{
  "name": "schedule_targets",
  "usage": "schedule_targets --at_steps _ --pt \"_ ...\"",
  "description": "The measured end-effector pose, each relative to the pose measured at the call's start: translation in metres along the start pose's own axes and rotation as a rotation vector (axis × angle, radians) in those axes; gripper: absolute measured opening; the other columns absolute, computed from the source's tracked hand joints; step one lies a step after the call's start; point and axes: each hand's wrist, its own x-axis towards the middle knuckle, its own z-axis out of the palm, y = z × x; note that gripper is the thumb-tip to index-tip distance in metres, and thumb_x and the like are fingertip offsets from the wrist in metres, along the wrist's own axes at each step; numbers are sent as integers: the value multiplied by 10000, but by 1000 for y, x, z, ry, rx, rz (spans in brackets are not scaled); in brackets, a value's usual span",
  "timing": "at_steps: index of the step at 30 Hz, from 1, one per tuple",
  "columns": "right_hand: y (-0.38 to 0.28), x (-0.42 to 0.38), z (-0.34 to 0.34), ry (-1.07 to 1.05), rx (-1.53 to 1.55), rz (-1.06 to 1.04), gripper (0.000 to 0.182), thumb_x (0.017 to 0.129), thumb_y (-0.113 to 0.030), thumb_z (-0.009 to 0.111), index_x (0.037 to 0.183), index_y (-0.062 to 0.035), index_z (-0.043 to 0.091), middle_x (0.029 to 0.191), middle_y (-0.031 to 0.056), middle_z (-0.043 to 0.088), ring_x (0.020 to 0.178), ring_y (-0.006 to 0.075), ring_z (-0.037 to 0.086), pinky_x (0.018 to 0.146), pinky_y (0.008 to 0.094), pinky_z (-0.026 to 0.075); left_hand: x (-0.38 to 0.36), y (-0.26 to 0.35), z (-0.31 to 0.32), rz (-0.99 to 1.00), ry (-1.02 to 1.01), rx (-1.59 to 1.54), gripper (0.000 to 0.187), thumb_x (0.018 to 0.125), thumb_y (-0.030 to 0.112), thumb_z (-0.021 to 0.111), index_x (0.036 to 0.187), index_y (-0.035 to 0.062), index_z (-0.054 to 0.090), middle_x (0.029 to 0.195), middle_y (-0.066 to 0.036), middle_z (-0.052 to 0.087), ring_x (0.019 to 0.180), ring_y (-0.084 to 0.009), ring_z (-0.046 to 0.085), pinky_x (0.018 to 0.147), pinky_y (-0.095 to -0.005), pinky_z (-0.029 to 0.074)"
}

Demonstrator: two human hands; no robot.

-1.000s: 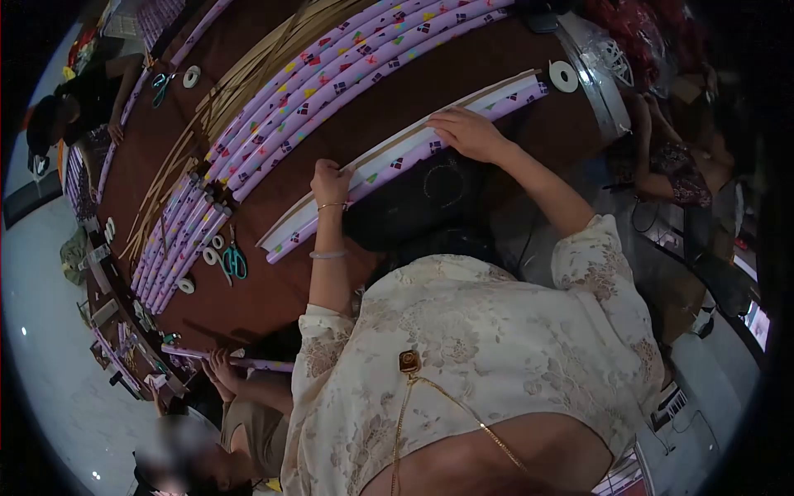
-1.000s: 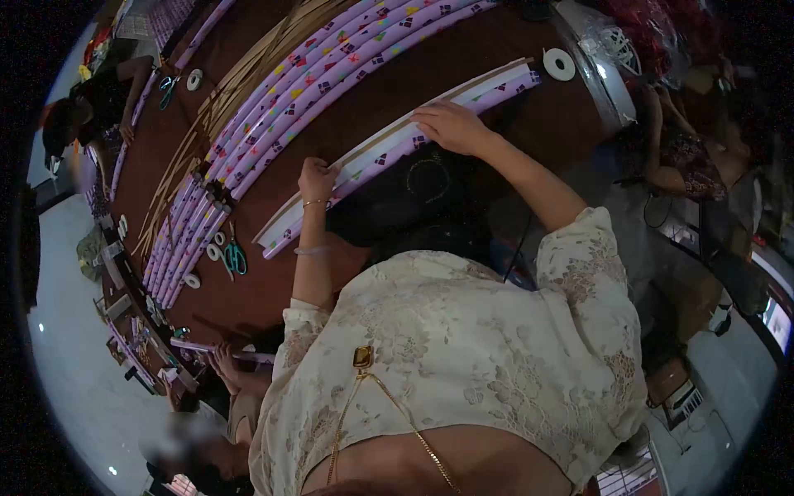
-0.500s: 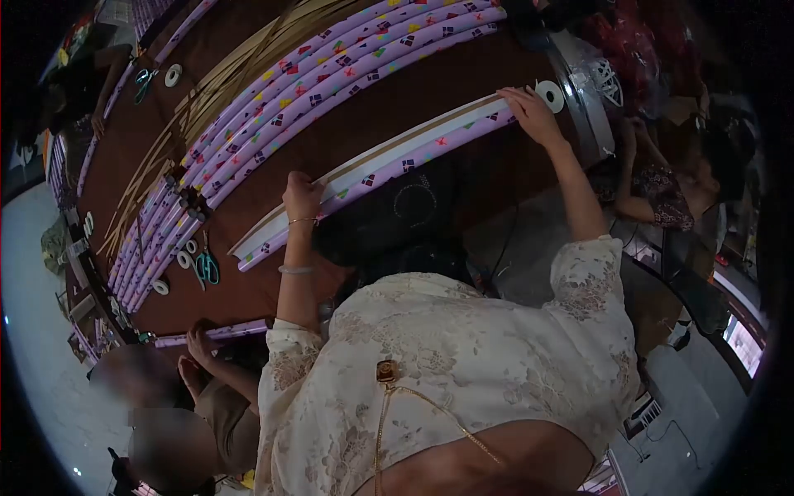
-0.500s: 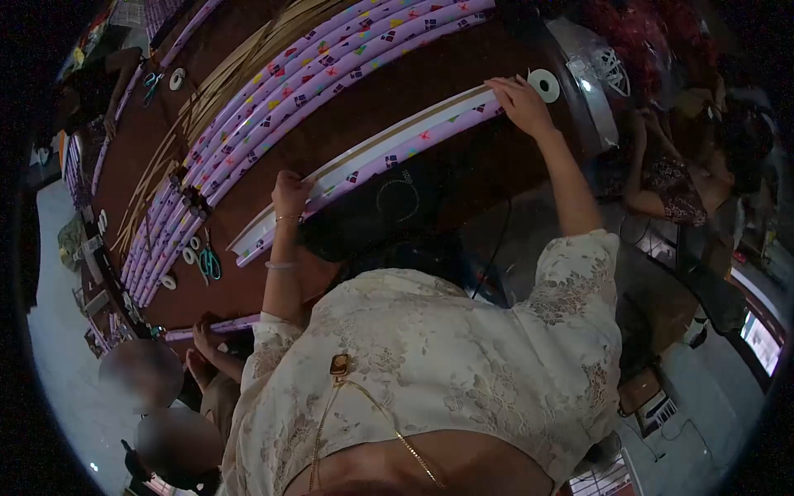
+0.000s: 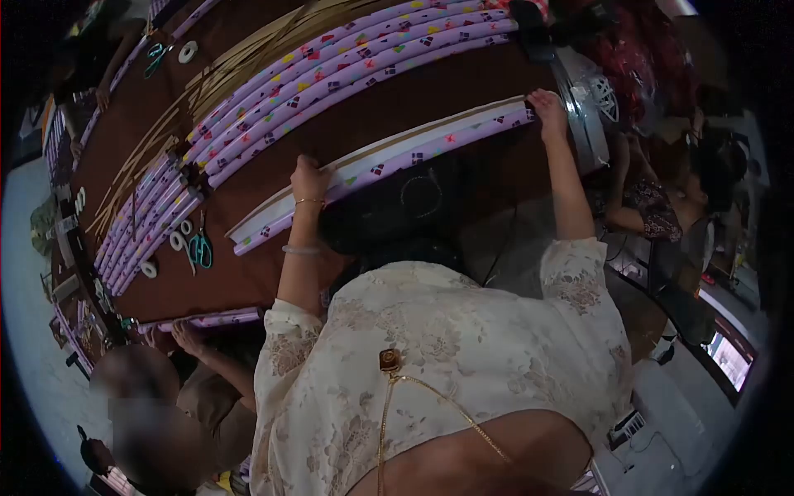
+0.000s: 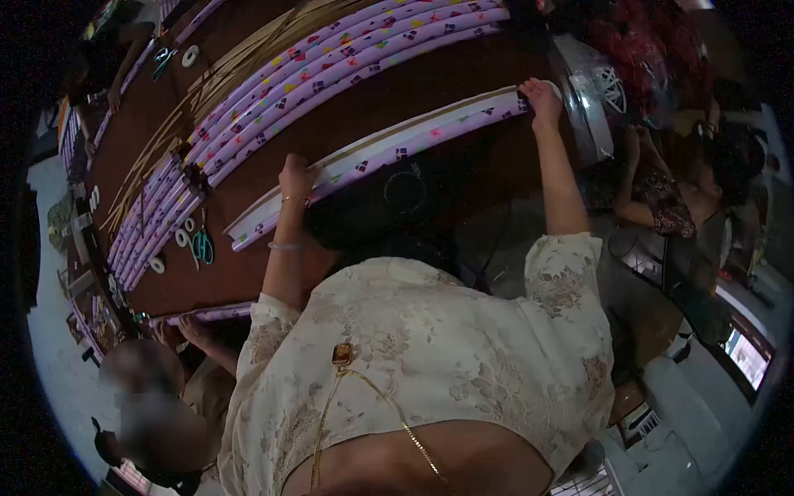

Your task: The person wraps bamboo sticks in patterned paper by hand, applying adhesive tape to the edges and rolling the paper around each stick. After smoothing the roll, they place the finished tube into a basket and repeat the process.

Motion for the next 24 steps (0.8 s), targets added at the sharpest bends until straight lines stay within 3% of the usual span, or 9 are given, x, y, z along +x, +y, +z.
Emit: schedule_targets --at_steps 3,4,6,8,10,11,13,21,24 --pt "-26 -55 43 -14 -361 -224 242 877 -190 474 978 2 583 935 84 576 825 190 567 753 308 464 3 2 0 -48 -49 2 357 626 226 728 826 30 507 766 -206 601 759 -390 582 643 -430 466" --pt "-24 -78 62 -46 -360 -206 242 877 -190 474 978 2 583 935 84 576 825 190 567 753 308 464 3 2 0 -47 -45 -3 356 626 224 728 829 28 510 777 -210 603 771 -389 583 649 -433 466" --pt "-18 -124 98 -384 -786 -648 219 878 -192 486 972 -27 597 948 84 575 860 201 564 751 316 455 2 9 -7 -113 -82 -45 357 624 219 727 833 25 512 780 -211 606 781 -387 584 657 -438 467" --pt "3 -159 132 -731 -867 -731 190 858 -165 509 966 -37 599 949 99 571 851 244 562 750 331 449 3 4 -4 -157 -109 -53 358 628 218 726 841 27 510 793 -204 608 793 -378 585 663 -436 469" --pt "35 -182 157 -914 -859 -812 180 840 -135 518 960 -30 600 938 110 573 861 278 556 748 340 446 2 3 -2 -136 -81 -70 348 635 208 722 852 37 510 812 -193 610 809 -368 585 669 -433 470" --pt "42 -190 171 -923 -856 -812 180 840 -135 518 960 -30 600 938 110 573 861 278 556 748 340 446 1 9 -7 -153 -123 -45 340 642 200 720 857 42 509 832 -185 610 820 -360 585 674 -429 472" --pt "50 -198 194 -1148 -790 -685 189 839 -120 507 978 -29 595 935 112 578 871 279 558 746 339 447 2 9 -3 -149 -88 -40 363 624 225 741 830 33 513 789 -179 609 774 -348 594 655 -408 477" --pt "54 -179 198 -1062 -955 -571 169 810 -107 506 909 -17 609 882 124 599 832 285 582 740 348 455 0 10 -3 -140 -45 -77 408 608 249 763 827 20 505 749 -178 604 736 -346 600 632 -393 477" --pt "50 -188 201 -909 -1089 -611 169 810 -118 511 909 -26 612 889 128 597 822 289 581 724 345 458 1 16 -6 -172 -67 -85 412 608 247 762 834 20 503 762 -184 603 756 -350 598 641 -397 476"
